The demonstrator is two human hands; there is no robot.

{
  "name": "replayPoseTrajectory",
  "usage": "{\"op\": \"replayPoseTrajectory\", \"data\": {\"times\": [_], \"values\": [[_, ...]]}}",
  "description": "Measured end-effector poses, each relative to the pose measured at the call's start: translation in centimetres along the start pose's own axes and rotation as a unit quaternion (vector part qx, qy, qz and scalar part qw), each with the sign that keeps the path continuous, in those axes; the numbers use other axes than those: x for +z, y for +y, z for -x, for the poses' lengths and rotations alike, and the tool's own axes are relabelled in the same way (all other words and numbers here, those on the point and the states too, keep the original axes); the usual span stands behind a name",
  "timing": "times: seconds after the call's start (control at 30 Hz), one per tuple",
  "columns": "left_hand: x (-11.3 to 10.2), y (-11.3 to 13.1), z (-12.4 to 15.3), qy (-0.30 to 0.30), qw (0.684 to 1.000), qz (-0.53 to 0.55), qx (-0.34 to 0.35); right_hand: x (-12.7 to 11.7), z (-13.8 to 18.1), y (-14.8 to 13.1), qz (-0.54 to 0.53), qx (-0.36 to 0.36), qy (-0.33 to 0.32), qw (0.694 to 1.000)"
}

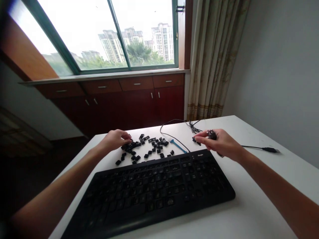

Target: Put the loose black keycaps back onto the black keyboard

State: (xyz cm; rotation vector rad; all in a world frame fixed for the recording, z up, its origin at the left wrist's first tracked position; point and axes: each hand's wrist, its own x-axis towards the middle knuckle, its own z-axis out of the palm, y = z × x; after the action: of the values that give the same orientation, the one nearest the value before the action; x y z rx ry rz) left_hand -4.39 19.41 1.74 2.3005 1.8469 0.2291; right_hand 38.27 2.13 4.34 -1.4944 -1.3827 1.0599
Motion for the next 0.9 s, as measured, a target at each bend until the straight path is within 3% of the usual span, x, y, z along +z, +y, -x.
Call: {"op": "replayPoseTrajectory", "data": {"times": [0.1,0.27,0.53,0.67,0.77,0.9], "values": [[0.2,0.1,0.0,0.006,1.0,-0.007,0.005,-3.1,0.6,1.2,0.27,-0.047,0.05,0.961],[0.1,0.3,0.3,0.015,0.999,-0.011,0.029,-5.2,1.8,4.0,0.401,-0.106,0.046,0.909],[0.0,0.6,0.9,0.046,0.997,0.007,0.059,-5.0,2.4,5.4,0.414,-0.142,0.028,0.899],[-1.4,1.5,2.1,0.081,0.993,0.057,0.059,-5.1,3.5,4.5,0.398,-0.145,0.066,0.904],[-2.3,4.0,4.5,0.121,0.982,0.092,0.116,-4.6,5.2,4.0,0.369,-0.124,0.079,0.918],[-1.6,9.0,9.7,0.104,0.954,0.086,0.268,-3.1,7.8,4.2,0.333,-0.187,0.062,0.922]]}}
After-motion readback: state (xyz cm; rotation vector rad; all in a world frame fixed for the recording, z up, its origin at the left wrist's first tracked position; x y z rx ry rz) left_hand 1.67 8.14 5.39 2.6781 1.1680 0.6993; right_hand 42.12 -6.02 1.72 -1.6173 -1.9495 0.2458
